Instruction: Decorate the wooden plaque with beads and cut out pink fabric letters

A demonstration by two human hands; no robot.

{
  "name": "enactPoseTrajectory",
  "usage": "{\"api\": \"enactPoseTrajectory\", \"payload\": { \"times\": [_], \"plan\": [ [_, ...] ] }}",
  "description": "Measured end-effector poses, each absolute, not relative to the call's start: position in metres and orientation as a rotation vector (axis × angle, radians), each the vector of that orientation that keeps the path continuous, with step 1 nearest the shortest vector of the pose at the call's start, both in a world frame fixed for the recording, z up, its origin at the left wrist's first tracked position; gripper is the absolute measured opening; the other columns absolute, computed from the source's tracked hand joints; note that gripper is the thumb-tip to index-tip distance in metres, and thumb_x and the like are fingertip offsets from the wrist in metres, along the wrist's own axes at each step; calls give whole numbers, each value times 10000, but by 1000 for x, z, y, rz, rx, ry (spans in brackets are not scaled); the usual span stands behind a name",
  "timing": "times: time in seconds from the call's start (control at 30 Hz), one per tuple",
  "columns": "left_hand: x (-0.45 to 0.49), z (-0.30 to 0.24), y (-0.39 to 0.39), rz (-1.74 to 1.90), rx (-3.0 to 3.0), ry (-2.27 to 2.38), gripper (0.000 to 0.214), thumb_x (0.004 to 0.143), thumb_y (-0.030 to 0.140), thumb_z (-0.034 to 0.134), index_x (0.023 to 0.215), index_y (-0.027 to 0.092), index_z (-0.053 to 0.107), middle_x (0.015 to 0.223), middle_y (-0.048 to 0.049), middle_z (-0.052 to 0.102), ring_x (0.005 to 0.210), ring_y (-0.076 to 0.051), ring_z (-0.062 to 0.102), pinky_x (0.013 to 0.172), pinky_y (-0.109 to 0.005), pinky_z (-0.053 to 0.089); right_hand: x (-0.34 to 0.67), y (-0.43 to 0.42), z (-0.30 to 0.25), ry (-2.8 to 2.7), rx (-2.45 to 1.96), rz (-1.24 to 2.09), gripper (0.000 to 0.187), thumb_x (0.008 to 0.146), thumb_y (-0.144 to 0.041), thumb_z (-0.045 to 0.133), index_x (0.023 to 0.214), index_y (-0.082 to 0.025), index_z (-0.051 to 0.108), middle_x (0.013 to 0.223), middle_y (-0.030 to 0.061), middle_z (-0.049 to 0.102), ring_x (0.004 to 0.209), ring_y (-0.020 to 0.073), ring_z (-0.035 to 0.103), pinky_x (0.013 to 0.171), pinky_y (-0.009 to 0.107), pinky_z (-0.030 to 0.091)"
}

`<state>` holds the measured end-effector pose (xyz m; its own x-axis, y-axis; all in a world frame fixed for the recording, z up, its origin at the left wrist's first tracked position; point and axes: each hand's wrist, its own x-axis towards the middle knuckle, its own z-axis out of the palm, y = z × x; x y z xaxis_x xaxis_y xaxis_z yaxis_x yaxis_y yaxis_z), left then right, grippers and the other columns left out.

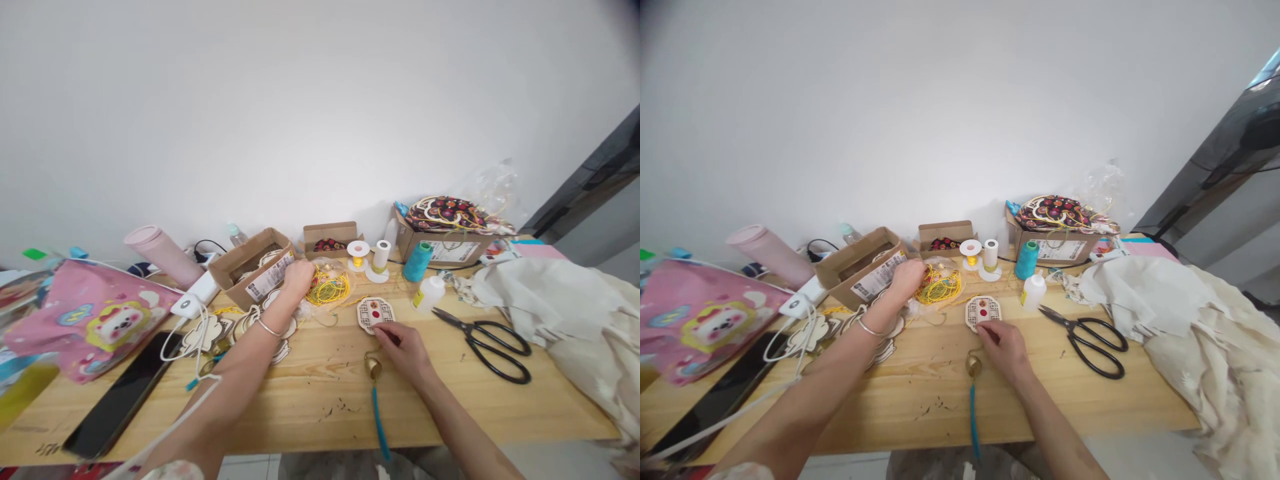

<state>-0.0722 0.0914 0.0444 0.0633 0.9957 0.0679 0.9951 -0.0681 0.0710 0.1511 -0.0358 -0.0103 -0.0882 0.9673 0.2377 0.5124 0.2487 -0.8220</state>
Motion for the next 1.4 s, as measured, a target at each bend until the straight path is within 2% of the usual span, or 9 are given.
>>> {"api": "enactPoseTrajectory", "payload": {
  "times": [0.17,0.33,0.5,0.7,0.83,0.97,1.17,1.3,1.4],
  "plan": [
    [-74,40,87,372,2179,2117,206,732,116,472,694,121,675,819,-161,641,886,-278,589,763,-356,432,151,-36,-12,-1716,-1386,714,260,789,-320,476,773,-176,692,685,48,687,570,152,589,521,240,448],
    [-84,31,78,733,1943,2060,151,709,221,548,723,176,691,855,-93,651,903,-239,563,801,-329,408,154,-36,-18,-1726,-1390,730,248,797,-310,485,796,-169,689,733,51,692,601,152,596,537,238,450],
    [-93,27,70,1069,1586,1879,179,646,282,628,751,153,693,765,-51,661,747,-169,579,691,-264,441,154,-36,-21,-1728,-1393,731,254,795,-324,487,806,-173,691,727,51,694,588,153,595,534,242,452],
    [-95,38,51,1292,1158,1562,291,626,337,666,779,90,661,678,-71,659,548,-103,559,557,-235,463,154,-37,-19,-1629,-1349,773,253,766,-351,515,781,-174,695,732,62,698,597,165,599,549,261,474],
    [-80,41,23,1315,1033,1392,306,598,297,710,828,102,656,801,-98,681,589,-95,590,613,-238,500,151,-40,-1,-1401,-1323,818,258,735,-367,536,781,-171,697,777,77,700,653,188,619,573,280,493],
    [-43,34,-8,1150,892,1142,308,620,255,708,894,123,656,838,-79,690,655,-106,622,681,-235,508,141,-46,25,-1271,-1249,907,242,716,-360,544,759,-180,700,787,66,694,684,179,618,601,274,493],
    [3,36,-27,954,953,1102,270,578,209,721,827,121,664,742,-58,703,653,-124,633,654,-224,498,138,-40,19,-1238,-1259,1030,217,650,-339,625,734,-153,699,700,48,651,532,115,516,486,237,406],
    [11,49,-28,898,986,1143,248,536,172,721,776,136,667,700,-43,699,608,-126,622,603,-225,487,145,-41,11,-1152,-1205,1107,165,620,-317,670,666,-160,696,667,28,631,586,123,522,542,243,396],
    [5,65,-36,874,1069,1211,175,526,209,720,681,153,659,601,-24,672,530,-125,588,549,-234,471,147,-46,12,-996,-1206,1278,175,608,-336,690,651,-166,688,625,5,624,577,113,508,554,236,382]
  ]
}}
